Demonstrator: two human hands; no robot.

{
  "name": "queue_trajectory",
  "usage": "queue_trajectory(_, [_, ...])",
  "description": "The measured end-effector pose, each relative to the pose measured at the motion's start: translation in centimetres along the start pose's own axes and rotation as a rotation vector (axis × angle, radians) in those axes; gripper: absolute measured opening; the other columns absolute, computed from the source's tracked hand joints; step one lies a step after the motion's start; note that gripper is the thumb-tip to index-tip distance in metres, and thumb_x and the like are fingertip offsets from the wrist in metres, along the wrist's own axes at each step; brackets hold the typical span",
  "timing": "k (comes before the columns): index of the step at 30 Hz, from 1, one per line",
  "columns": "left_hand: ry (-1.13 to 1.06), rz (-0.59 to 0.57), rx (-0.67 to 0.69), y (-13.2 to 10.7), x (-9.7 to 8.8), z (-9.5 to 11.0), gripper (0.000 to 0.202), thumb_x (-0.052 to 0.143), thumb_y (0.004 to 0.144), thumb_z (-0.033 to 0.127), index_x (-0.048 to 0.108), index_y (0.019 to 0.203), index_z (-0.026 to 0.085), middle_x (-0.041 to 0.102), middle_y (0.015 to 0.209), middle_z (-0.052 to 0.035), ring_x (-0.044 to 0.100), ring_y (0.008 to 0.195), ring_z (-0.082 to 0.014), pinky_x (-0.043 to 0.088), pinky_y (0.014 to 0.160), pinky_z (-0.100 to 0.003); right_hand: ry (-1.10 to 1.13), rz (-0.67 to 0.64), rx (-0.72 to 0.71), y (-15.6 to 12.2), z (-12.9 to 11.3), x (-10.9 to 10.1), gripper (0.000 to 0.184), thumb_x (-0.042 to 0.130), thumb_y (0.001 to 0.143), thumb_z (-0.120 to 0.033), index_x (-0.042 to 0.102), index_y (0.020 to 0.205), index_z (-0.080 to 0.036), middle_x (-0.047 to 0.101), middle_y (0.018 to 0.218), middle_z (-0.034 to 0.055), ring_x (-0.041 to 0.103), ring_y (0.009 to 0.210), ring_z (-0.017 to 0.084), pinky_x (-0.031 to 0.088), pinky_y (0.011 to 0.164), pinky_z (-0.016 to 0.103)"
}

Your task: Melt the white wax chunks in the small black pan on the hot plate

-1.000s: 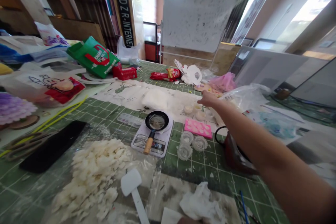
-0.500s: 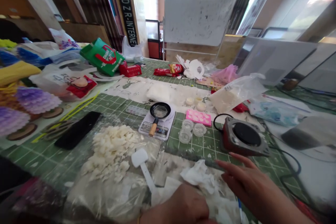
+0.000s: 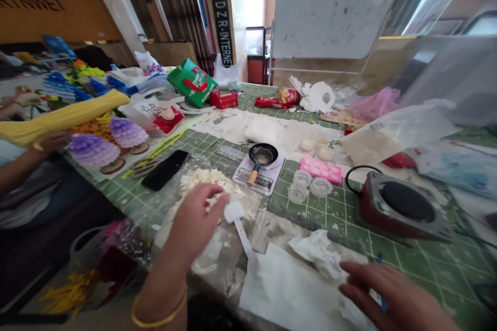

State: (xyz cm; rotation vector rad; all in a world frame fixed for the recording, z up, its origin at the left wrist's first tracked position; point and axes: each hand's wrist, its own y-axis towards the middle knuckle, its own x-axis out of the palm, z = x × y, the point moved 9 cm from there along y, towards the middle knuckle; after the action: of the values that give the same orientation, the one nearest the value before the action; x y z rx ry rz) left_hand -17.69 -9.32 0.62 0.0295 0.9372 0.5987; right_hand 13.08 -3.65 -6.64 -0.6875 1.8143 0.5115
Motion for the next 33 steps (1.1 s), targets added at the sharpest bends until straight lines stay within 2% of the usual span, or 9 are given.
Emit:
queue_trajectory(3, [0.232,0.038,-0.22,2.3,-3.6,-5.3,0.03,0.045,0.076,0.045,0.057,0.087,0.019,0.061,0.083,-0.0019,0.055,0.071,-0.0158,0.043,0.066,-0.026,0.094,-0.136,-0.089,3.2,-4.9,0.5,0.026,0.038,0.083,-0.037,0.059,0.098,-0.032,0.063,0.096,0.004,0.059,0.084,0.019,0.046,0.072,0.032])
queue_trajectory(6, [0.355,-0.006,-0.22,4.8,-4.8,-7.3,0.033,0.041,0.076,0.045,0.058,0.086,0.019,0.062,0.081,-0.0023,0.055,0.073,-0.0167,0.041,0.065,-0.026,0.05,-0.212,-0.194,6.7,-9.8,1.7,0.026,0.038,0.082,-0.032,0.06,0.094,-0.024,0.063,0.09,0.0067,0.058,0.082,0.019,0.043,0.073,0.032])
queue_trajectory(8, [0.39,-0.099,-0.133,6.9,-3.8,-7.2,0.034,0.039,0.076,0.044,0.059,0.089,0.018,0.063,0.085,-0.0027,0.055,0.074,-0.0163,0.041,0.065,-0.025,-0.02,-0.25,-0.259,8.5,-12.5,3.0,0.024,0.041,0.081,-0.031,0.06,0.088,-0.019,0.063,0.084,0.0088,0.057,0.082,0.022,0.041,0.072,0.033])
queue_trajectory(10, [0.444,-0.289,0.001,8.9,-1.2,-6.8,0.038,0.037,0.078,0.042,0.057,0.098,0.016,0.062,0.094,-0.0046,0.055,0.081,-0.0162,0.041,0.069,-0.024,-0.086,-0.261,-0.302,9.9,-14.5,4.5,0.022,0.045,0.078,-0.031,0.057,0.088,-0.016,0.063,0.081,0.0098,0.057,0.079,0.023,0.041,0.068,0.033])
queue_trajectory(12, [0.457,-0.391,0.049,10.8,0.9,-6.8,0.038,0.044,0.074,0.04,0.057,0.101,0.017,0.062,0.098,-0.0039,0.055,0.085,-0.0157,0.041,0.072,-0.022,-0.132,-0.247,-0.297,10.8,-15.6,5.7,0.026,0.047,0.075,-0.03,0.054,0.095,-0.014,0.062,0.08,0.0106,0.057,0.076,0.025,0.042,0.065,0.034])
queue_trajectory(16, [0.517,-0.582,0.098,13.0,5.0,-7.1,0.038,0.057,0.063,0.035,0.06,0.098,0.02,0.062,0.099,-0.0018,0.057,0.082,-0.0154,0.042,0.069,-0.02,-0.198,-0.264,-0.271,11.3,-16.3,7.7,0.035,0.045,0.072,-0.018,0.047,0.107,-0.012,0.062,0.085,0.0131,0.059,0.072,0.026,0.042,0.058,0.034])
queue_trajectory(20, [0.628,-0.691,0.107,13.1,7.2,-7.3,0.036,0.062,0.054,0.03,0.063,0.089,0.022,0.065,0.09,-0.0037,0.058,0.076,-0.019,0.043,0.064,-0.025,-0.203,-0.316,-0.247,11.3,-16.0,8.5,0.045,0.042,0.069,-0.009,0.041,0.114,-0.01,0.062,0.084,0.0143,0.06,0.071,0.027,0.042,0.054,0.033])
queue_trajectory(25, [0.732,-0.727,0.096,12.8,8.3,-7.6,0.035,0.063,0.05,0.024,0.064,0.084,0.019,0.066,0.084,-0.0083,0.058,0.078,-0.0247,0.043,0.064,-0.03,-0.103,-0.328,-0.176,11.9,-14.8,8.7,0.039,0.043,0.065,-0.009,0.044,0.103,-0.014,0.064,0.079,0.0104,0.061,0.069,0.025,0.039,0.054,0.03])
queue_trajectory(33, [0.715,-0.806,0.099,12.6,7.9,-8.5,0.033,0.059,0.052,0.027,0.062,0.084,0.02,0.066,0.082,-0.0033,0.057,0.068,-0.0168,0.042,0.06,-0.024,0.087,-0.359,-0.12,12.3,-13.5,9.5,0.021,0.044,0.065,-0.015,0.054,0.082,-0.019,0.064,0.082,0.0055,0.06,0.076,0.02,0.034,0.058,0.026])
